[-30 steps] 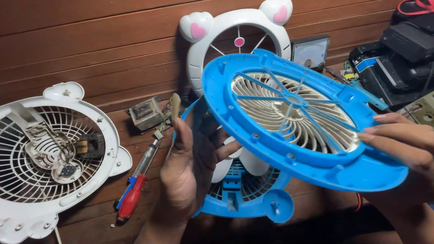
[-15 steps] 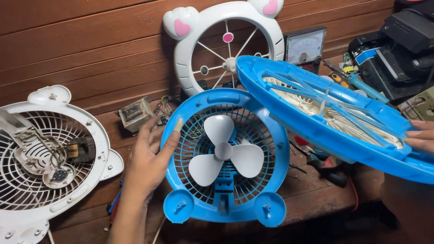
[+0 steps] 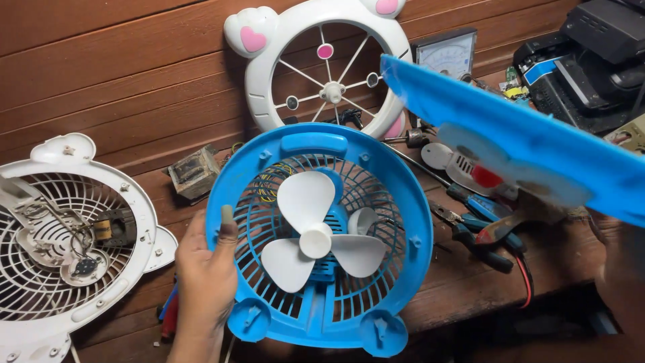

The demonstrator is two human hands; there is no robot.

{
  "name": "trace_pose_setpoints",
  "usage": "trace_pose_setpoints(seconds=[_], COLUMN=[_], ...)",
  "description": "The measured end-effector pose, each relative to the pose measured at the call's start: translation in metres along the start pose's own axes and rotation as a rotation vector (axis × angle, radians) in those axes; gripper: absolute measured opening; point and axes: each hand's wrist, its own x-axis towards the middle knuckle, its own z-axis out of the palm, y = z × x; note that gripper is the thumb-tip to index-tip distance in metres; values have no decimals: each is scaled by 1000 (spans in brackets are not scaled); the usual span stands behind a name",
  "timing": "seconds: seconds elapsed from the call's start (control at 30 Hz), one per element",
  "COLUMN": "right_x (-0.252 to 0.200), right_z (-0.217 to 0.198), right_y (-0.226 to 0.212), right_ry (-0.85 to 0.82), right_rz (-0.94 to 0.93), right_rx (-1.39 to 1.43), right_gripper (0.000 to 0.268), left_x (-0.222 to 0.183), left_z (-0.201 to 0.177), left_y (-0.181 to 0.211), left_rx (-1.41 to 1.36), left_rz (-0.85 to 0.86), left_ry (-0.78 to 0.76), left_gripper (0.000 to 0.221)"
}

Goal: Cleaning and maintaining small portable fans using a cloth and a brush on a repair bench.

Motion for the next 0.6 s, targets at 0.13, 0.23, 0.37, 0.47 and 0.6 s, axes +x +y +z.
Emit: trace_pose_setpoints(seconds=[0.13,0.23,0.37,0.47,0.6], right_x=[7,12,16,21,18], right_z=[2,-2,6,7,12], right_y=[-39,-67,-73,-127,-104], right_ry=[-33,-55,-50,-6,-35], right_rz=[323,263,202,361,296], right_rx=[281,83,161,64,80], right_gripper=[34,34,46,46,32], left_x=[0,1,3,8,12], left_z=[-7,-14,-14,-13,-16], left_y=[-11,-9,-11,-12,-12], left_rx=[-142,-159,-198,-239,-250], left_rz=[200,170,109,96,-58], left_ry=[27,2,25,59,145], left_gripper=[35,34,36,44,43])
